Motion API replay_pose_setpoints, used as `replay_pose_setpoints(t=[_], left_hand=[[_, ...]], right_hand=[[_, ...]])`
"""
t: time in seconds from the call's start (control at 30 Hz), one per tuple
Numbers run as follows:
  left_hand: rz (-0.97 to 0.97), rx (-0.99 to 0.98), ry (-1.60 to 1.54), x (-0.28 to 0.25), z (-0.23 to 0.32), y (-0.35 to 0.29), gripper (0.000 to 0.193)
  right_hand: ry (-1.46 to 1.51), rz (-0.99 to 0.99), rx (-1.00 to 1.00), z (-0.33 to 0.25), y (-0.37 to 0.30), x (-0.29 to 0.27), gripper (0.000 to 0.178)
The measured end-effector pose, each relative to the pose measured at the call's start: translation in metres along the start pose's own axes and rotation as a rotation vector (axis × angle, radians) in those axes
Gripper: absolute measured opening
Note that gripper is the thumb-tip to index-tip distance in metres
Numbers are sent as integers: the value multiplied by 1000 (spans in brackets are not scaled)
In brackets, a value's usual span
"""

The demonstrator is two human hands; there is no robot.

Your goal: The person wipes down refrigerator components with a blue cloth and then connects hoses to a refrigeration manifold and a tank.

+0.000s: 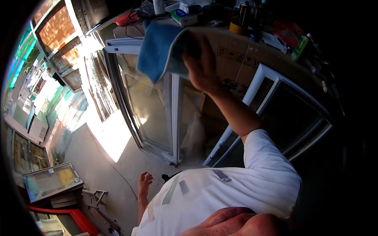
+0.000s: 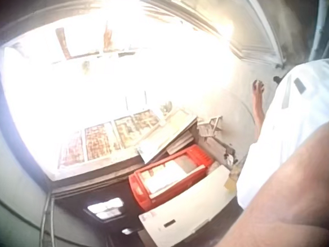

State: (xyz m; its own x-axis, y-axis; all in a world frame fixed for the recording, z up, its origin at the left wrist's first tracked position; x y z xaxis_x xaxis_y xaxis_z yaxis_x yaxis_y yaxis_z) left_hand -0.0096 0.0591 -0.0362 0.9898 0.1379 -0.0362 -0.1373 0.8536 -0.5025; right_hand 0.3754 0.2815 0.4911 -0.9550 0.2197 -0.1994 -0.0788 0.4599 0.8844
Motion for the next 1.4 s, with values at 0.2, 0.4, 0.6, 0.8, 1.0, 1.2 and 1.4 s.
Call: replay_pose_setpoints(t=[0.2,0.4,0.6,0.8,1.0,1.2,1.4], left_hand=[[-363,310,-1065,-22,156,-23,62],[19,254,-1173,-177,102,-67,55],[54,258,-948,-289,75,-70,59],[310,183,-469,-351,38,-39,68],[487,3,-199,-453,-14,19,66],[715,5,-194,-623,55,28,62],[1023,81,-117,-783,110,43,45]], right_hand=[[268,-834,-26,-117,-283,309,39],[572,-991,550,-132,-291,410,30],[770,-1092,997,-150,-368,553,67],[551,-1473,973,-127,-439,655,51],[554,-1587,725,-121,-447,791,24],[648,-1498,729,-102,-395,993,29],[709,-1346,1143,-70,-281,1173,42]])
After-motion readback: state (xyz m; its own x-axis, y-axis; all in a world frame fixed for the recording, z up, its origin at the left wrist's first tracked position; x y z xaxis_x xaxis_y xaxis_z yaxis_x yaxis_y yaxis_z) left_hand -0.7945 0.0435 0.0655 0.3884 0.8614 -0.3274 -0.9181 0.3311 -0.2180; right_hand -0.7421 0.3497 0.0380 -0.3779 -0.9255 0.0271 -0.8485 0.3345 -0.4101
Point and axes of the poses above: each hand's wrist, its own y-axis towards the middle knuckle, its own x-axis out of the palm, z = x × y, the point moved 7 cm from there along y, towards the middle knuckle, and after that the axes turned 1 degree about x, right-handed, at the moved point
